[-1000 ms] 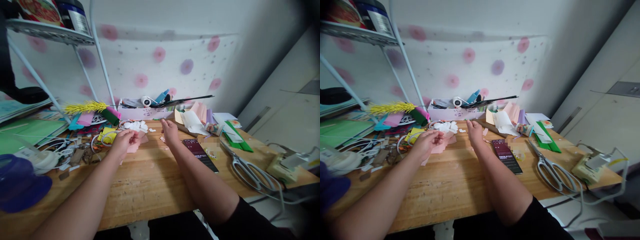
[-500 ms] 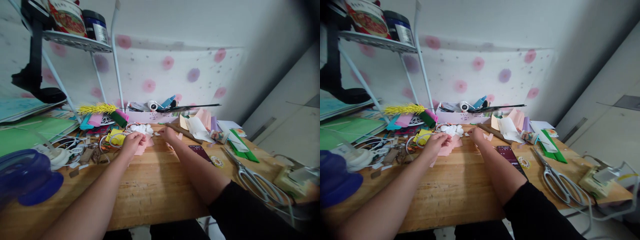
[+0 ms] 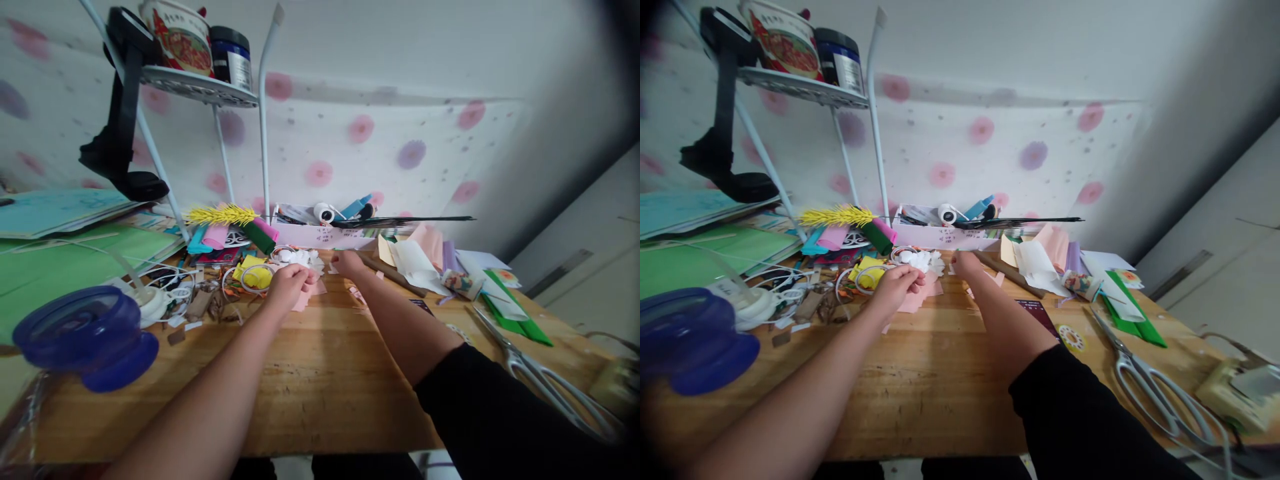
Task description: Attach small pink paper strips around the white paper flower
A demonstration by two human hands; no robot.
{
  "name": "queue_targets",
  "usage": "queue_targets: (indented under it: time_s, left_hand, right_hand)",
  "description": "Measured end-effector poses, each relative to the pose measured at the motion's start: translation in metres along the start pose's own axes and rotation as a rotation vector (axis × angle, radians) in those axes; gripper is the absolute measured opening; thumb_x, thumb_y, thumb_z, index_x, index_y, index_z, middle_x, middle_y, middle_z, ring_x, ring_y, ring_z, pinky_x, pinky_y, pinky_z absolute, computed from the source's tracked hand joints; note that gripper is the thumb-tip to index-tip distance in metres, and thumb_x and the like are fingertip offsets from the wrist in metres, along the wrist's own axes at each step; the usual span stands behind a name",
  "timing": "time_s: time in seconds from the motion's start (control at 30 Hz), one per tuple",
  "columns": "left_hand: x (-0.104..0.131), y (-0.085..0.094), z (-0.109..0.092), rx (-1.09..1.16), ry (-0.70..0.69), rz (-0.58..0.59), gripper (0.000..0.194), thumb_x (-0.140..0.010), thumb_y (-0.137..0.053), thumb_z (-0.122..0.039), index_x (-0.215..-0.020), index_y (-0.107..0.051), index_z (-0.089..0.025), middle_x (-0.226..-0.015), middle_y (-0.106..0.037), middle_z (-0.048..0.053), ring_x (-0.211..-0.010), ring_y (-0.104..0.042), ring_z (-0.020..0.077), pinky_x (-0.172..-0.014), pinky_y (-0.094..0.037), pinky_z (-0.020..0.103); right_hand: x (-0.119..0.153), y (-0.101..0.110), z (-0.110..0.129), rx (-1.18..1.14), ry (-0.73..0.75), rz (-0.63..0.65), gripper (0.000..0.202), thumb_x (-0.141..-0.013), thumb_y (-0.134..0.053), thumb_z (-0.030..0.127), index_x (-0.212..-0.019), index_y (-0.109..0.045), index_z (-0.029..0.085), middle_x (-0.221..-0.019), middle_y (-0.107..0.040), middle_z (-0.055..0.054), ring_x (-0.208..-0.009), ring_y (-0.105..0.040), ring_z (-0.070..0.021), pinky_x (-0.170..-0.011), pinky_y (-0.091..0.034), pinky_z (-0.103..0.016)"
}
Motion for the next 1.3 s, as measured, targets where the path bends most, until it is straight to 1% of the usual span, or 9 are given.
queue_targets:
  time_s: [0.2,0.33,0.47,0.67,0.87,1.03,1.13,1.2,1.3]
  left_hand:
    - [0.004,-0.004,0.000,0.030,0.024,-0.019,0.017,-0.064,-0.056,-0.031,-0.067,-0.059,-0.014,-0.066,-0.061,0.003,-0.052,-0.050,0.0084,-0.052,-0.040,0.021]
    - [0.011,-0.021,0.008,0.138,0.134,0.080,0.025,-0.063,-0.059,-0.036,-0.075,-0.058,-0.014,-0.070,-0.062,0.004,-0.052,-0.052,0.0091,-0.048,-0.039,0.021]
    - [0.018,-0.030,0.012,0.126,0.203,0.139,0.028,-0.062,-0.060,-0.041,-0.073,-0.056,-0.015,-0.064,-0.059,0.001,-0.050,-0.052,0.0095,-0.042,-0.034,0.018]
    - [0.020,-0.035,0.014,0.132,0.238,0.184,0.026,-0.064,-0.059,-0.039,-0.071,-0.052,-0.015,-0.055,-0.053,-0.001,-0.044,-0.046,0.0071,-0.036,-0.024,0.014]
    - [0.020,-0.038,0.011,0.192,0.219,0.216,0.026,-0.061,-0.063,-0.036,-0.069,-0.053,-0.014,-0.063,-0.055,0.001,-0.049,-0.049,0.0068,-0.044,-0.035,0.017]
    - [0.022,-0.038,0.015,0.152,0.255,0.212,0.025,-0.060,-0.064,-0.035,-0.069,-0.052,-0.015,-0.060,-0.056,-0.001,-0.049,-0.052,0.0080,-0.043,-0.033,0.017]
    - [0.021,-0.036,0.015,0.146,0.250,0.187,0.024,-0.061,-0.063,-0.034,-0.069,-0.051,-0.015,-0.059,-0.055,-0.001,-0.047,-0.050,0.0071,-0.043,-0.033,0.017]
    - [0.020,-0.036,0.014,0.157,0.242,0.183,0.023,-0.062,-0.062,-0.034,-0.067,-0.050,-0.014,-0.059,-0.054,-0.001,-0.046,-0.049,0.0065,-0.043,-0.033,0.017]
    - [0.020,-0.036,0.013,0.175,0.234,0.190,0.023,-0.063,-0.061,-0.034,-0.067,-0.048,-0.015,-0.057,-0.053,-0.001,-0.046,-0.048,0.0067,-0.042,-0.032,0.017]
  right_hand:
    - [0.030,0.038,0.006,-0.138,0.004,-0.096,0.022,-0.069,-0.048,0.028,-0.081,-0.063,0.017,-0.072,-0.064,-0.002,-0.065,-0.054,-0.0122,-0.057,-0.037,-0.020]
    - [0.072,0.045,0.044,-0.565,0.192,-0.173,0.017,-0.067,-0.049,0.028,-0.072,-0.060,0.016,-0.066,-0.060,0.000,-0.060,-0.051,-0.0098,-0.055,-0.037,-0.020]
    - [0.098,0.035,0.063,-0.760,0.235,-0.166,0.012,-0.067,-0.048,0.022,-0.071,-0.058,0.016,-0.064,-0.058,0.001,-0.060,-0.051,-0.0099,-0.057,-0.038,-0.021]
    - [0.100,0.028,0.054,-0.903,0.220,-0.154,0.013,-0.069,-0.046,0.022,-0.074,-0.056,0.016,-0.068,-0.056,0.001,-0.062,-0.049,-0.0095,-0.061,-0.038,-0.023]
    - [0.099,0.025,0.051,-0.983,0.210,-0.094,0.013,-0.068,-0.046,0.022,-0.073,-0.055,0.015,-0.066,-0.054,0.001,-0.060,-0.048,-0.0092,-0.059,-0.038,-0.022]
    - [0.099,0.024,0.051,-1.014,0.200,-0.107,0.012,-0.067,-0.049,0.023,-0.075,-0.055,0.016,-0.063,-0.051,0.003,-0.057,-0.046,-0.0084,-0.056,-0.038,-0.022]
    - [0.099,0.031,0.044,-1.086,0.180,-0.206,0.017,-0.064,-0.054,0.024,-0.080,-0.051,0.017,-0.061,-0.047,0.004,-0.054,-0.043,-0.0076,-0.053,-0.036,-0.021]
    - [0.100,0.035,0.043,-1.100,0.181,-0.253,0.015,-0.063,-0.056,0.025,-0.075,-0.051,0.017,-0.061,-0.048,0.004,-0.054,-0.043,-0.0074,-0.053,-0.036,-0.020]
    - [0.101,0.033,0.051,-1.080,0.219,-0.190,0.012,-0.065,-0.056,0.028,-0.068,-0.053,0.016,-0.062,-0.051,0.002,-0.057,-0.045,-0.0083,-0.056,-0.037,-0.021]
Point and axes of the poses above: each hand's wrist, its own x-axis away from the middle knuckle, its own y-axis out of the back of the hand, z = x × y, the point moved 10 cm from there along -x, towards the middle knuckle
